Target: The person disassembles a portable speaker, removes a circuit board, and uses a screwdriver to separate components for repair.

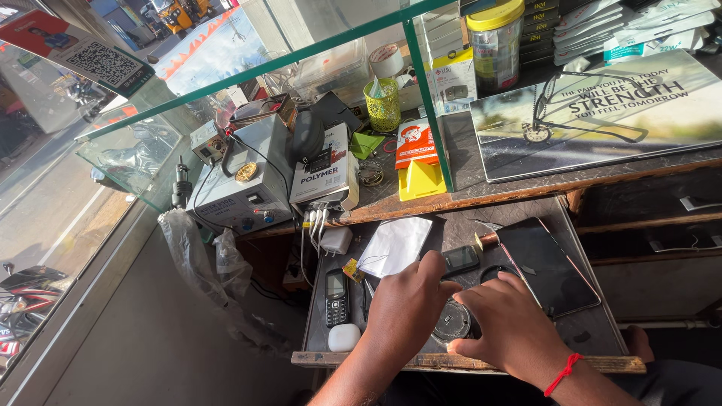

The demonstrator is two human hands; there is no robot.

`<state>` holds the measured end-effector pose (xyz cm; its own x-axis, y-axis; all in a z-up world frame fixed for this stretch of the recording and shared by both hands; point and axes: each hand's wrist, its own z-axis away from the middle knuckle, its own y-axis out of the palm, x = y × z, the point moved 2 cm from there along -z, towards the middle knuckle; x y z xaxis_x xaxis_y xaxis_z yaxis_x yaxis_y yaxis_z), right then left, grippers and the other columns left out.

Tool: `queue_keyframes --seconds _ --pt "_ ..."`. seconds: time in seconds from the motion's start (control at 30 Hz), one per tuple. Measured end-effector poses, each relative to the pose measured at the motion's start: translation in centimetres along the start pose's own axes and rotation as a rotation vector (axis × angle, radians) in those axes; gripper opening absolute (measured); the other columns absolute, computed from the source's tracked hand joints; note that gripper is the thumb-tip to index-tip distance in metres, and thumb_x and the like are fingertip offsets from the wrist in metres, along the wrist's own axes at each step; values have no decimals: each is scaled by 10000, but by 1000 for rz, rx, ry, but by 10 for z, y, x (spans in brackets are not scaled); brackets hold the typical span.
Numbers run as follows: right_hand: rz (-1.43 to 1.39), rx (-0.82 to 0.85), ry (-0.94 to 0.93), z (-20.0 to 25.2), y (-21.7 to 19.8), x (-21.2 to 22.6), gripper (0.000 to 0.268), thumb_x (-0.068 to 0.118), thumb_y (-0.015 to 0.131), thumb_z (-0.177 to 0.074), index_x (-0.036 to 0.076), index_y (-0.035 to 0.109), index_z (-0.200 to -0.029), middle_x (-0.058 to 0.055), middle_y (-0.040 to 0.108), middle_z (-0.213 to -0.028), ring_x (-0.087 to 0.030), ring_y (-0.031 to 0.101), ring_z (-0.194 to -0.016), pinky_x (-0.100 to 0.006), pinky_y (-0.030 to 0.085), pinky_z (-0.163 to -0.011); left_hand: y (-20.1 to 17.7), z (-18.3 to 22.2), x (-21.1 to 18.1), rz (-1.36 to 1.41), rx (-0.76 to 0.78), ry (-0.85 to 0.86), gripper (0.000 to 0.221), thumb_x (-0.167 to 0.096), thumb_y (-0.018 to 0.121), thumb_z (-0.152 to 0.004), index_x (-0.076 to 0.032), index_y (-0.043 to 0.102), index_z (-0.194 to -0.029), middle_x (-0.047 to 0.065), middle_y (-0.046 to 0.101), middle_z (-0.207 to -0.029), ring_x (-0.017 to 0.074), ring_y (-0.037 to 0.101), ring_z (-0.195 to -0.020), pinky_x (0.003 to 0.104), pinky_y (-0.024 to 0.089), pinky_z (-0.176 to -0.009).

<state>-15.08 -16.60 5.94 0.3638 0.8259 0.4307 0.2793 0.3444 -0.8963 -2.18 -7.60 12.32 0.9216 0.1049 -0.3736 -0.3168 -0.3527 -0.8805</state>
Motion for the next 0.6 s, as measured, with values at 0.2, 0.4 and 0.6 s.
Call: queue_keyframes --seconds 0.2,0.4,0.6 --pt "17 144 104 0 0 0 794 581 838 -703 136 576 -1306 -32 645 -1064 -211 588 -1117 -492 233 -1209 -3 1 -8 14 7 77 306 -209 769 -905 -52 508 -929 135 682 -802 369 710 -705 458 535 -541" --pt "-53 -39 -8 2 3 -3 825 493 875 -629 143 594 -1320 -46 670 -1074 -256 605 -1119 -518 257 -1134 -11 0 -10 279 102 288 280 66 554 -791 -55 535 -1042 177 694 -895 432 695 -840 500 527 -669" --pt "10 -145 -89 3 6 -3 817 573 887 -612 79 650 -1218 -76 693 -1073 -284 606 -1090 -534 312 -1100 -5 -7 4 74 -3 -62 328 -195 758 -900 -46 489 -1015 196 700 -839 440 682 -785 523 513 -657"
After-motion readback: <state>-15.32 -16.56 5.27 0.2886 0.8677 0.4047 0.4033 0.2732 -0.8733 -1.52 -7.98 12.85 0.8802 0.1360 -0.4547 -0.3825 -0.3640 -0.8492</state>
